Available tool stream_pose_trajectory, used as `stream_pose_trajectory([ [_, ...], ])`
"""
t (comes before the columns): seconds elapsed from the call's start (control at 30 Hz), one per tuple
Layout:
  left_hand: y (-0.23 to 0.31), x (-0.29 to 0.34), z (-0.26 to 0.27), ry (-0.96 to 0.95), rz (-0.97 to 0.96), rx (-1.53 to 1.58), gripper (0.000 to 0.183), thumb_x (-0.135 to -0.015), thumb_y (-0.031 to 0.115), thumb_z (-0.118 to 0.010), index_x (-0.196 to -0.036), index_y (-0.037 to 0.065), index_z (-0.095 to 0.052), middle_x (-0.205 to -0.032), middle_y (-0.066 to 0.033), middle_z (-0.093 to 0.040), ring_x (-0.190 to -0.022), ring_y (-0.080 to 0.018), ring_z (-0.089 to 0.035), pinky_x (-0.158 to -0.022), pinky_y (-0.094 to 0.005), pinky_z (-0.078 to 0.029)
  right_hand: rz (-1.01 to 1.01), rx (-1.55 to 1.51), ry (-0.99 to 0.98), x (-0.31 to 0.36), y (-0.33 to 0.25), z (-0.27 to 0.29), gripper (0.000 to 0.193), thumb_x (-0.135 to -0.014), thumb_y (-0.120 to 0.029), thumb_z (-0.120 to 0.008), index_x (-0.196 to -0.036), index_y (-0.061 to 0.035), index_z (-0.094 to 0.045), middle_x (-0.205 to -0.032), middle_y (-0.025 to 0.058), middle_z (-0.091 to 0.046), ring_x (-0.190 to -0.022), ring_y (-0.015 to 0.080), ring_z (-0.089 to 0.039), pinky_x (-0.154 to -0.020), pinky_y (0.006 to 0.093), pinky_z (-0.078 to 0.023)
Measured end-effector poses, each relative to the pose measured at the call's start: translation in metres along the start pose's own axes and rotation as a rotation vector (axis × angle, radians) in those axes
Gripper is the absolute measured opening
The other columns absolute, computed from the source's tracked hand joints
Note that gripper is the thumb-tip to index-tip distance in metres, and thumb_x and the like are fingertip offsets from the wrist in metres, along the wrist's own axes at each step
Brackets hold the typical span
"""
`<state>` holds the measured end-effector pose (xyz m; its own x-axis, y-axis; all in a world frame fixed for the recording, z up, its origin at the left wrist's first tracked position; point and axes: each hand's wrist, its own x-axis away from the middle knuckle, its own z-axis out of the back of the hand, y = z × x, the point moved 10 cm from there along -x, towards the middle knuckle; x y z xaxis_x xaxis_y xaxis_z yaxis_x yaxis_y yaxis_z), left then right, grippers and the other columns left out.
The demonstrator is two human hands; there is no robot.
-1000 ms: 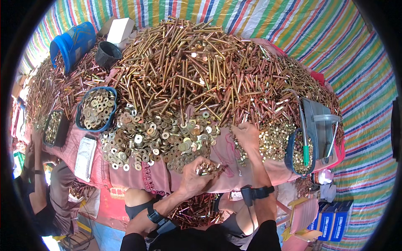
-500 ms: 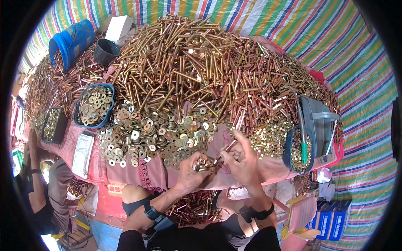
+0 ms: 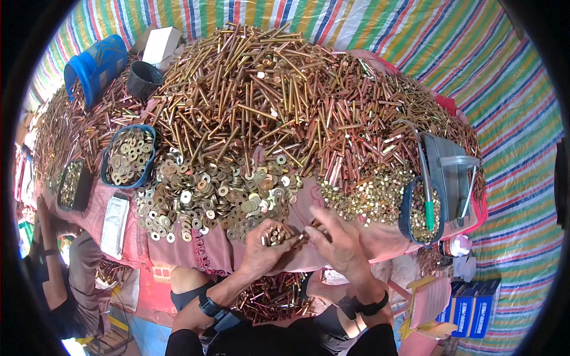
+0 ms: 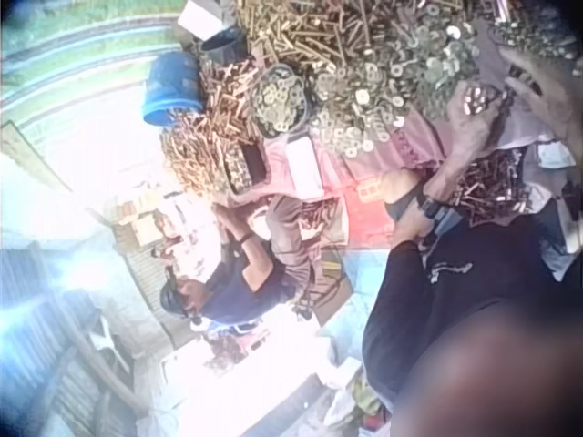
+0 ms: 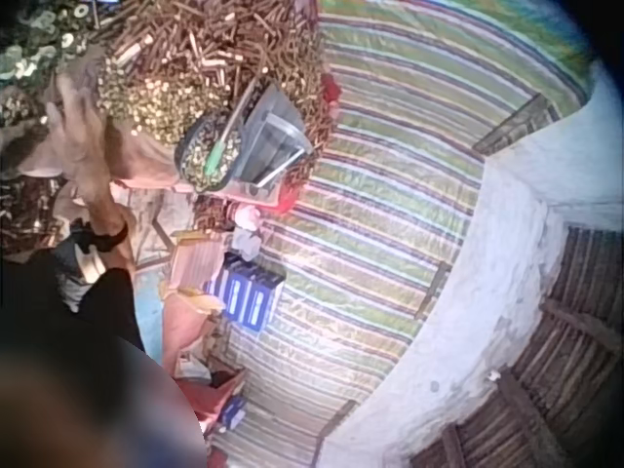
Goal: The person sorts through a large pile of copper-colored metal rods and circular washers on a table by hand, picking out individual pieces and moving them to different areas of the pile or into containers.
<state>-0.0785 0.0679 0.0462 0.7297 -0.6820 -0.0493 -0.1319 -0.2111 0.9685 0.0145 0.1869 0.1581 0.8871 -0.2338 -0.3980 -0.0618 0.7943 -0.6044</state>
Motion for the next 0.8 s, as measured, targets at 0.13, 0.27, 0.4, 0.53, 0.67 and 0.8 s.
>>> stream_pose_trajectory([
  [0.13, 0.002, -0.002, 0.001, -0.029, -0.036, -0.005, 0.02, -0.089, -0.004, -0.08, -0.104, 0.001, -0.069, -0.093, -0.0045, -0.074, -0.083, -0.0098, -0.07, -0.075, -0.026, -0.059, -0.003, -0.082, -0.054, 0.003, 0.001, -0.022, 0.033, -0.095, -0.005, -0.075, -0.126, 0.002, -0.068, -0.103, 0.0166, -0.07, -0.089, 0.0288, -0.072, -0.076, 0.0358, -0.058],
  [0.27, -0.004, 0.0, 0.001, -0.053, 0.023, -0.07, 0.02, -0.089, -0.003, -0.081, -0.104, 0.001, -0.069, -0.091, -0.0029, -0.074, -0.082, -0.0087, -0.069, -0.075, -0.026, -0.059, 0.051, -0.124, -0.055, 0.003, -0.002, -0.033, 0.024, -0.098, -0.01, -0.07, -0.12, 0.0012, -0.07, -0.1, 0.0162, -0.067, -0.082, 0.0323, -0.071, -0.069, 0.0384, -0.058],
  [0.4, -0.002, -0.001, -0.004, -0.058, 0.044, -0.006, 0.019, -0.089, -0.005, -0.079, -0.103, 0.0, -0.068, -0.091, -0.0032, -0.074, -0.084, -0.0082, -0.068, -0.073, -0.0257, -0.058, -0.212, -0.291, -0.188, -0.003, 0.041, -0.042, 0.025, -0.103, -0.015, -0.067, -0.12, 0.0018, -0.071, -0.096, 0.0151, -0.069, -0.082, 0.0253, -0.071, -0.067, 0.0332, -0.057],
  [0.53, -0.003, 0.002, -0.009, -0.086, 0.097, 0.067, 0.017, -0.091, -0.006, -0.076, -0.104, -0.001, -0.068, -0.093, -0.0058, -0.075, -0.083, -0.0081, -0.069, -0.07, -0.0258, -0.058, -0.383, -0.26, -0.013, -0.017, 0.085, -0.038, 0.023, -0.101, -0.009, -0.066, -0.12, 0.001, -0.074, -0.088, 0.0107, -0.07, -0.07, 0.015, -0.068, -0.063, 0.0317, -0.053],
  [0.67, 0.005, 0.0, -0.009, -0.103, 0.022, -0.017, 0.018, -0.091, -0.006, -0.076, -0.106, -0.001, -0.068, -0.093, -0.0075, -0.076, -0.079, -0.0077, -0.069, -0.066, -0.0259, -0.058, -0.17, 0.059, 0.122, -0.044, 0.091, -0.035, 0.022, -0.098, -0.008, -0.069, -0.118, -0.001, -0.075, -0.088, 0.0155, -0.068, -0.074, 0.0241, -0.067, -0.068, 0.0371, -0.052],
  [0.8, 0.004, -0.001, -0.007, -0.104, 0.029, -0.061, 0.019, -0.089, -0.004, -0.077, -0.106, 0.0, -0.07, -0.093, -0.0071, -0.076, -0.081, -0.009, -0.07, -0.07, -0.0267, -0.058, -0.214, 0.173, 0.033, -0.053, 0.109, -0.058, 0.026, -0.095, -0.012, -0.075, -0.119, -0.0016, -0.074, -0.088, 0.0173, -0.063, -0.077, 0.0322, -0.064, -0.071, 0.0435, -0.051],
])
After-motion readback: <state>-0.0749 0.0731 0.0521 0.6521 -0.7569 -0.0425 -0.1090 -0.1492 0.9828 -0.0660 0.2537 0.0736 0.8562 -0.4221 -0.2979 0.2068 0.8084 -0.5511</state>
